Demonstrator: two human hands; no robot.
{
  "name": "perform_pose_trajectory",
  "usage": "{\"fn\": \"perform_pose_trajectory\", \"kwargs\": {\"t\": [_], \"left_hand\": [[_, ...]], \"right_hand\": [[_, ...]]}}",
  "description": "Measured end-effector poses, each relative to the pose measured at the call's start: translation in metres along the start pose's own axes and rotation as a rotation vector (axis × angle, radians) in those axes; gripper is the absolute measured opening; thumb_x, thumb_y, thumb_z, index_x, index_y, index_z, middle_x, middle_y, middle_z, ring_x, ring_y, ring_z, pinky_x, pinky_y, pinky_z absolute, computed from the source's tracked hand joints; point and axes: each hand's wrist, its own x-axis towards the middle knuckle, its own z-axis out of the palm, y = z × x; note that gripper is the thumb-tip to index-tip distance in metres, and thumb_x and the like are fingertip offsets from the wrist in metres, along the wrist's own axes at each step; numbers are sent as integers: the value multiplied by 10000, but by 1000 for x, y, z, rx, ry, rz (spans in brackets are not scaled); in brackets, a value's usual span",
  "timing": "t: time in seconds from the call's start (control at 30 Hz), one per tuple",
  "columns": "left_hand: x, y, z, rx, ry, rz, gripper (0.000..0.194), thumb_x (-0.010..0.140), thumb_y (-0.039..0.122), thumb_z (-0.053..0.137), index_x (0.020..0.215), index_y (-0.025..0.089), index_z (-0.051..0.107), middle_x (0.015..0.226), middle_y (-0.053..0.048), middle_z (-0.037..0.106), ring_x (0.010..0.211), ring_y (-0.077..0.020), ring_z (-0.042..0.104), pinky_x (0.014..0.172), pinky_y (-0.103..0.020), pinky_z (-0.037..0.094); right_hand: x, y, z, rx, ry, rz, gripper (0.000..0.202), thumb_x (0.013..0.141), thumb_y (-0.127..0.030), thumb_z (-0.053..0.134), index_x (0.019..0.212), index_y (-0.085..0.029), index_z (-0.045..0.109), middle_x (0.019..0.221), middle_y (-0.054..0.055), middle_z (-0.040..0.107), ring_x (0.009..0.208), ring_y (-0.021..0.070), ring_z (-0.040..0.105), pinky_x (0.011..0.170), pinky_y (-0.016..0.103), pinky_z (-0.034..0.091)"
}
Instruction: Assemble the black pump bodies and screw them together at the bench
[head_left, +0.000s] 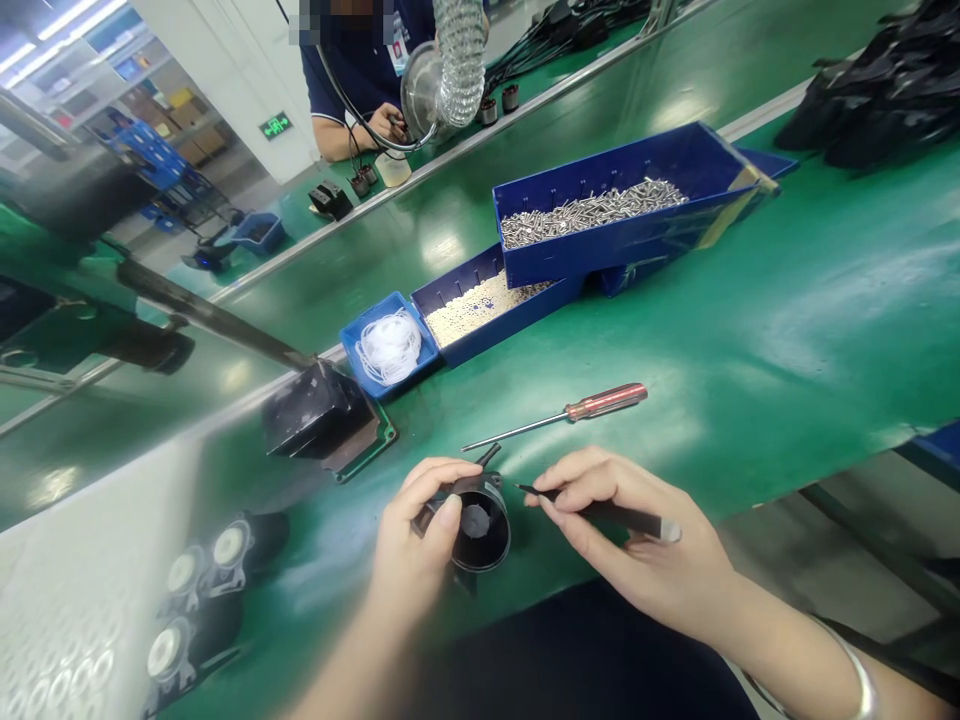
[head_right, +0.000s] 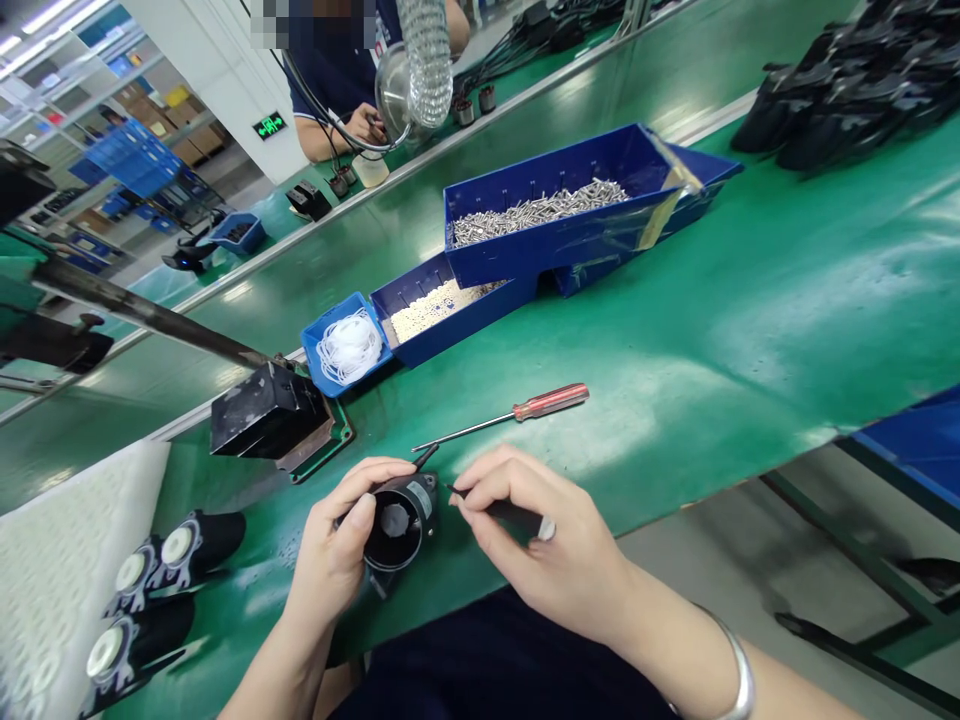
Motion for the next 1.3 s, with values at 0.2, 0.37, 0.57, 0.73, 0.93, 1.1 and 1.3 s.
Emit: {"fn": "perform_pose_trajectory", "kwargs": {"t": [0.2,0.37,0.57,0.73,0.93,1.1,1.3], "left_hand": [[-2,2,0,75,6,22,393,921,531,518,1023,203,709,1060,-91,666,1035,-242,618,880,-350,483],[-4,1,2,162,18,101,375,910,515,540,1038,202,701,1044,-88,666,1005,-228,629,838,-332,504],[-4,0,3,258,32,233,342,889,455,577,1063,183,688,1039,-98,654,988,-219,637,826,-322,524],[-4,2,3,336,27,277,327,880,411,577,1072,168,684,1052,-109,650,990,-218,634,850,-330,521],[-3,0,5,403,26,301,320,863,382,592,1081,166,682,1055,-113,647,996,-230,624,856,-354,514],[-4,-6,11,439,-4,326,315,821,335,629,1075,157,686,1044,-115,651,971,-231,620,845,-371,522],[-4,-5,18,513,-20,334,337,759,313,660,1064,172,700,1019,-105,663,919,-235,611,818,-385,521]], "right_hand": [[-6,-1,3,-33,-69,-120,263,827,39,584,968,-183,585,981,75,645,900,165,647,741,287,563],[-5,0,5,-112,-120,-185,248,830,37,570,987,-154,573,972,104,637,897,178,637,735,305,563],[-5,1,5,-224,-146,-261,224,838,31,570,994,-128,585,955,125,655,928,193,646,763,308,573],[-6,4,3,-189,-140,-234,273,825,47,584,1026,-137,568,1002,114,649,972,180,641,813,297,572],[-8,10,5,-236,-153,-224,270,843,28,586,1043,-151,557,1026,111,653,992,179,645,847,299,568],[-8,10,7,-293,-196,-86,193,900,-40,544,1003,-200,510,994,69,651,981,173,654,840,299,557],[5,3,9,-379,-241,76,106,925,-117,501,923,-221,482,855,30,644,800,185,667,722,335,547]]}}
